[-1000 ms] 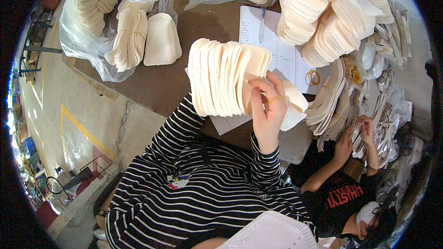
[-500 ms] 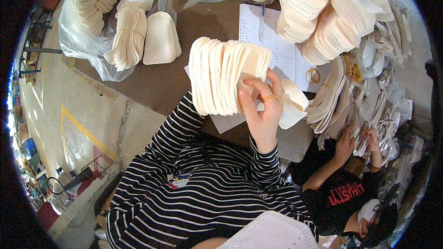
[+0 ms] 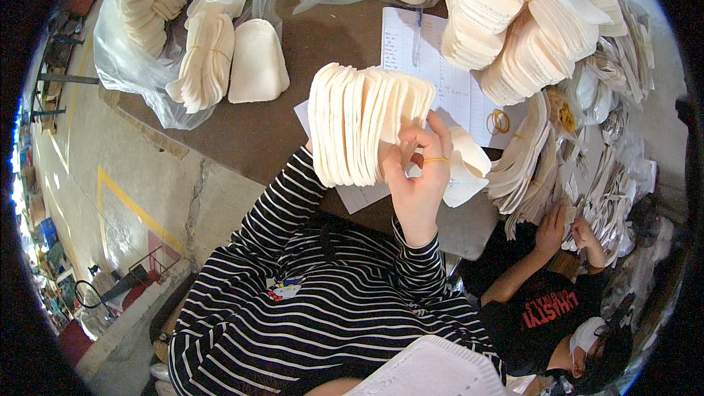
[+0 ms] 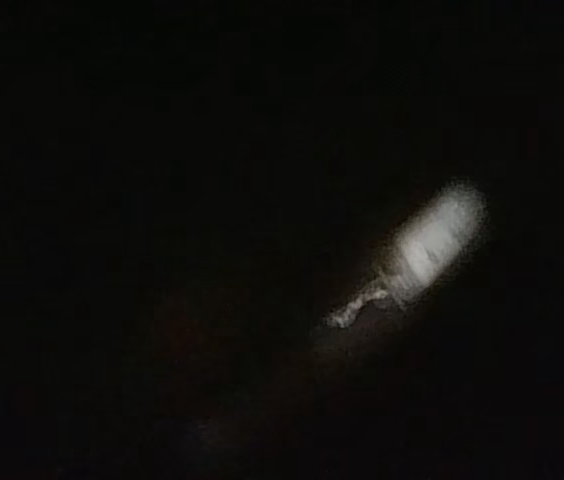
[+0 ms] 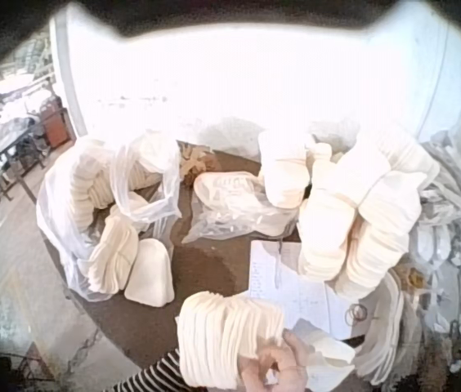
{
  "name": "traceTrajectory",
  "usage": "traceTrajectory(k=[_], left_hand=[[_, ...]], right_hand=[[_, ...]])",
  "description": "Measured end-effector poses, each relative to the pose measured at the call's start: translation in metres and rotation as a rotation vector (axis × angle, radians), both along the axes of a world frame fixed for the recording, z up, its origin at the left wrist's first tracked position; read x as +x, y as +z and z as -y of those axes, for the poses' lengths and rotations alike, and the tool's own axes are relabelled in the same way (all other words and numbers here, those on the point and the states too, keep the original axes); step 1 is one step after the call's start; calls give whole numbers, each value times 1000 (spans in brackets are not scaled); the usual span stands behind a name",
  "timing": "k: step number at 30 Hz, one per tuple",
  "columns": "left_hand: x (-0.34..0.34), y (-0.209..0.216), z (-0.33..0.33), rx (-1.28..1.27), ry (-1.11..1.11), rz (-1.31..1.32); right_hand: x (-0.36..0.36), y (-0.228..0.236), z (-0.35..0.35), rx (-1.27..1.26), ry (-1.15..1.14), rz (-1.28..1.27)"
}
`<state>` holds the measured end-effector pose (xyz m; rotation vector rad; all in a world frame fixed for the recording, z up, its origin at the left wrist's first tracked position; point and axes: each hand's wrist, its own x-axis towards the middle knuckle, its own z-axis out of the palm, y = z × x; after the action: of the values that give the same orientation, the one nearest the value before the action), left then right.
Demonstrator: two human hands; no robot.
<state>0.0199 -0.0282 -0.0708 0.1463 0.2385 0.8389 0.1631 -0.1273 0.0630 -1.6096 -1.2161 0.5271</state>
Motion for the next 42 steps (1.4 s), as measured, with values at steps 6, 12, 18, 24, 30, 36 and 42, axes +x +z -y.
traceTrajectory(k=[6, 12, 18, 24, 30, 36, 42], left_hand=[[1, -1, -6, 10, 9, 10], [2, -5, -12, 20, 25, 10], [2, -8, -13, 15, 25, 12], [3, -8, -14, 10, 27, 11], [3, -8, -11, 4, 25, 7], [6, -7, -11, 0, 24, 1], [9, -8, -12, 1, 15, 5]], right_hand=[[2, 7, 0, -12, 53, 69], [-2, 18, 0, -25, 57, 45], [0, 13, 0, -28, 57, 36], [2, 8, -4, 37, 73, 89], [0, 14, -2, -31, 77, 3], [-4, 10, -7, 34, -32, -50], [1, 9, -7, 69, 136, 187]])
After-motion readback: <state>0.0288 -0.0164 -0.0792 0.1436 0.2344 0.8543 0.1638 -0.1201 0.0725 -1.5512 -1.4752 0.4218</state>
